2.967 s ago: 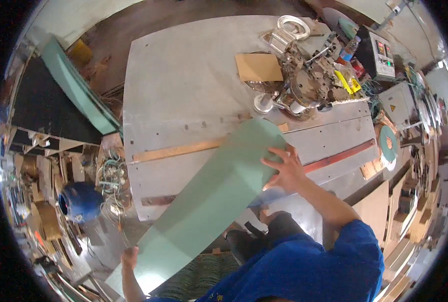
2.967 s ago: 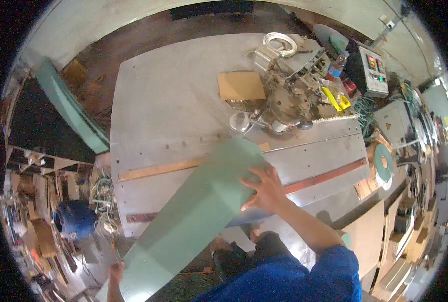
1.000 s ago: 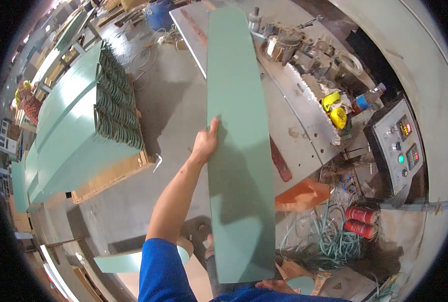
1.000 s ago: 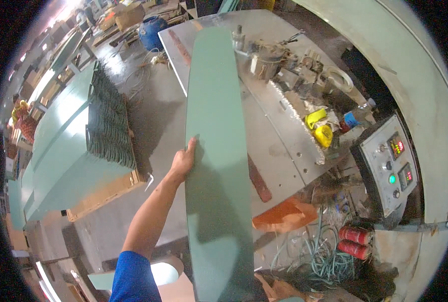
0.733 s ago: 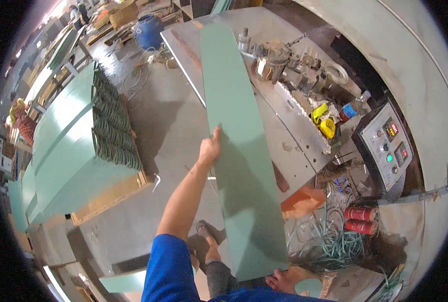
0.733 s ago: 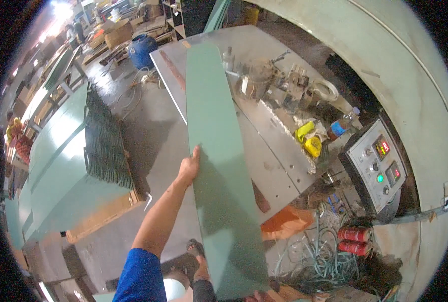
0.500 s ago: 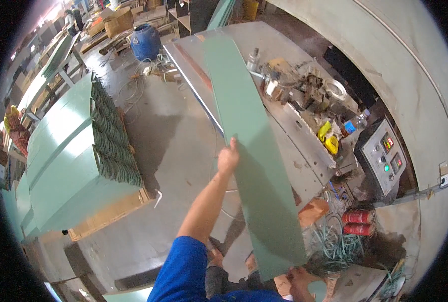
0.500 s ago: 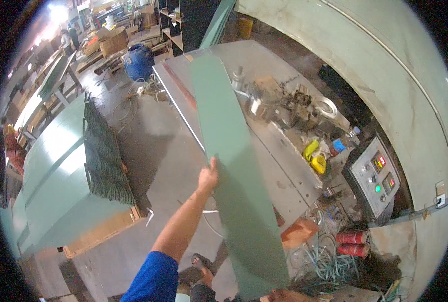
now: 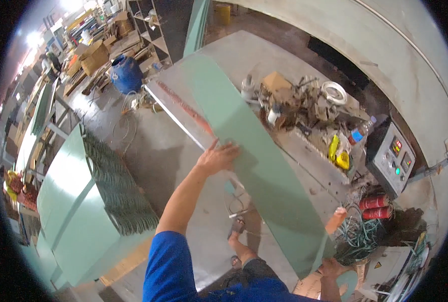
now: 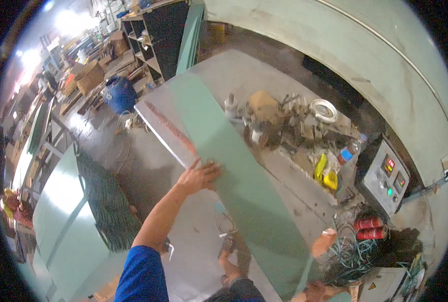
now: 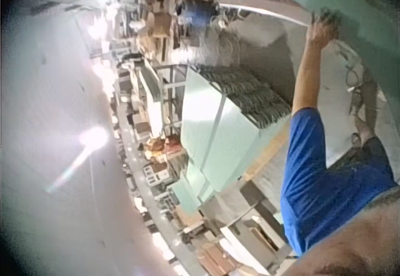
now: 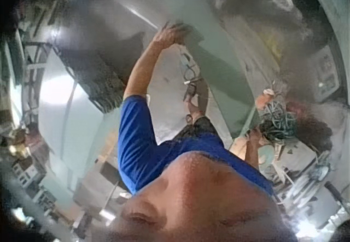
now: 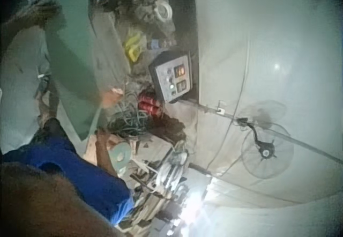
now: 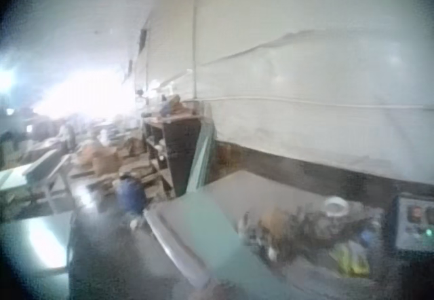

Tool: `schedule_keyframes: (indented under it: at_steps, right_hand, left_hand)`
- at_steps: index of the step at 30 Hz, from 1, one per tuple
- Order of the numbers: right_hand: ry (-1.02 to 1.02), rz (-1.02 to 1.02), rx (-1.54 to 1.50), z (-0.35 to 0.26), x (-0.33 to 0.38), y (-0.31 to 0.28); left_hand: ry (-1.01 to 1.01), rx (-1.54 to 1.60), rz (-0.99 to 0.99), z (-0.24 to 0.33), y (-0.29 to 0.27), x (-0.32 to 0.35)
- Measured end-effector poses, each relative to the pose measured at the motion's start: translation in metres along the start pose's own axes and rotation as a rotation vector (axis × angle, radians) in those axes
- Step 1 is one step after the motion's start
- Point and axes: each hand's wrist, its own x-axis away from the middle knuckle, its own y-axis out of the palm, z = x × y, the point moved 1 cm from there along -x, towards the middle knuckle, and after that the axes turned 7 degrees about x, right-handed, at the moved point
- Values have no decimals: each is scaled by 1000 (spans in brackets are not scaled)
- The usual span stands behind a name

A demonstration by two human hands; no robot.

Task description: The person feeds curved boards through an edge banding machine by hand, turns them along the guide, and stacks the completed boards onto a pile. The person then adjusts controls on the machine panel and handles a black bag with another person.

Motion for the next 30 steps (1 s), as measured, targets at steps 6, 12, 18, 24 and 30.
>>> schedule_keyframes:
  at_steps: [6,12,18,24,30]
  right_hand:
    - [79,190,59,-209,126,100]
    - [-315,222,66,-203,91,134]
    - [-308,92,-246,-259,90,175]
    - [-410,104,-169,-286,84,203]
    - [-154,113,7,-376,115,247]
  left_hand:
    - [158,-54,-103,-45,-27,-40]
    - [164,-18,-101,-81,-39,-59]
    - [55,14,-112,-118,-45,-66]
    - [64,19,-82,-155,-47,-81]
    - [54,12,-66,-191,-60,-83]
